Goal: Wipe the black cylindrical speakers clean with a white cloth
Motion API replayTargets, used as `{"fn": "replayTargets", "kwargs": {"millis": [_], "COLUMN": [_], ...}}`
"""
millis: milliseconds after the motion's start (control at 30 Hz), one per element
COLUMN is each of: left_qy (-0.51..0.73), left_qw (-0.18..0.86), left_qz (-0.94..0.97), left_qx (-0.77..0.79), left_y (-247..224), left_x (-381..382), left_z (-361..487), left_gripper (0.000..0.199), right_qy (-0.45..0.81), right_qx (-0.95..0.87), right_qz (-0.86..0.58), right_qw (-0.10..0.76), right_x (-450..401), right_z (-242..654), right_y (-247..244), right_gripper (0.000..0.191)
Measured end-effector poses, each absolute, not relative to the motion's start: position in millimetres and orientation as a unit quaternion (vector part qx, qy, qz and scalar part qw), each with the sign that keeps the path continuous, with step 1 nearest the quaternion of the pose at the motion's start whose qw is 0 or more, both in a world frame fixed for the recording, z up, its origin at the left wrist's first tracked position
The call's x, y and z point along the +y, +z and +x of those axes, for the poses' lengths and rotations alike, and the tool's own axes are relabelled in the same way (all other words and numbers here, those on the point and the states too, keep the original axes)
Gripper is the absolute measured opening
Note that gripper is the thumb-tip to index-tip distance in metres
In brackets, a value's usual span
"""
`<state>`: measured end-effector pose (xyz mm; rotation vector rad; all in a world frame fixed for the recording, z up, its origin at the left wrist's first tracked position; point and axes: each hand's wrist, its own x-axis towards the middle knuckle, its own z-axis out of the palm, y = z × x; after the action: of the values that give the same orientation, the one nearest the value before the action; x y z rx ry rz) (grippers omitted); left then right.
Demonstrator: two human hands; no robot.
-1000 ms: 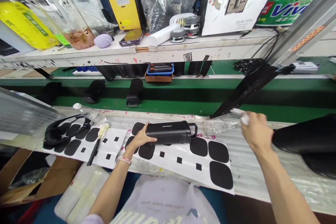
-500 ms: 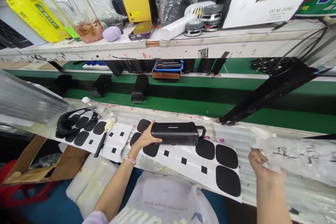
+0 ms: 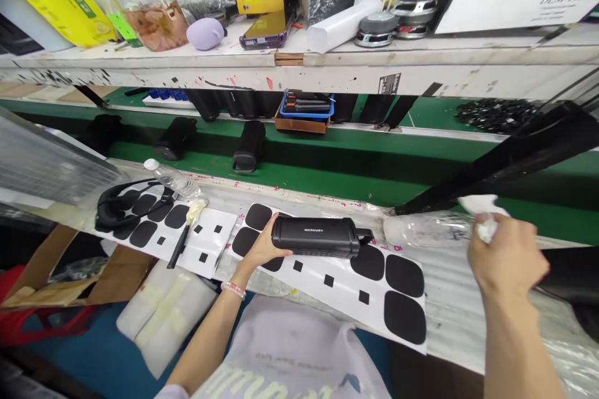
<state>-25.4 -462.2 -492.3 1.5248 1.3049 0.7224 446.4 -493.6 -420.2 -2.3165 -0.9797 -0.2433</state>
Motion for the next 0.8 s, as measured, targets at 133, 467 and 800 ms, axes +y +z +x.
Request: {"fn": "replayTargets", "kwargs": {"millis": [133, 467, 800], "left_qy": [0.292, 0.325, 0.356], "left_qw": [0.48, 0.448, 0.437], "left_qz": [0.631, 0.676, 0.686], "left_qx": [0.534, 0.487, 0.461], "left_y": [-495.9, -499.1, -502.5], "left_x": [-458.5, -451.2, -453.1], "left_z": [-26.2, -23.2, -22.9], "left_gripper": [0.12, 0.073, 0.055], "right_qy": [-0.141, 0.099, 0.124], "right_qx": [-0.428, -0.803, -0.82], "right_qz": [-0.878, -0.535, -0.521], "right_qw": [0.163, 0.243, 0.201], "right_x": [-460.6, -466.6, -475.2], "right_z": [409.8, 111.6, 110.7], "right_y": [-395.2, -465.2, -486.3], "right_gripper": [0.049, 0.045, 0.047]}}
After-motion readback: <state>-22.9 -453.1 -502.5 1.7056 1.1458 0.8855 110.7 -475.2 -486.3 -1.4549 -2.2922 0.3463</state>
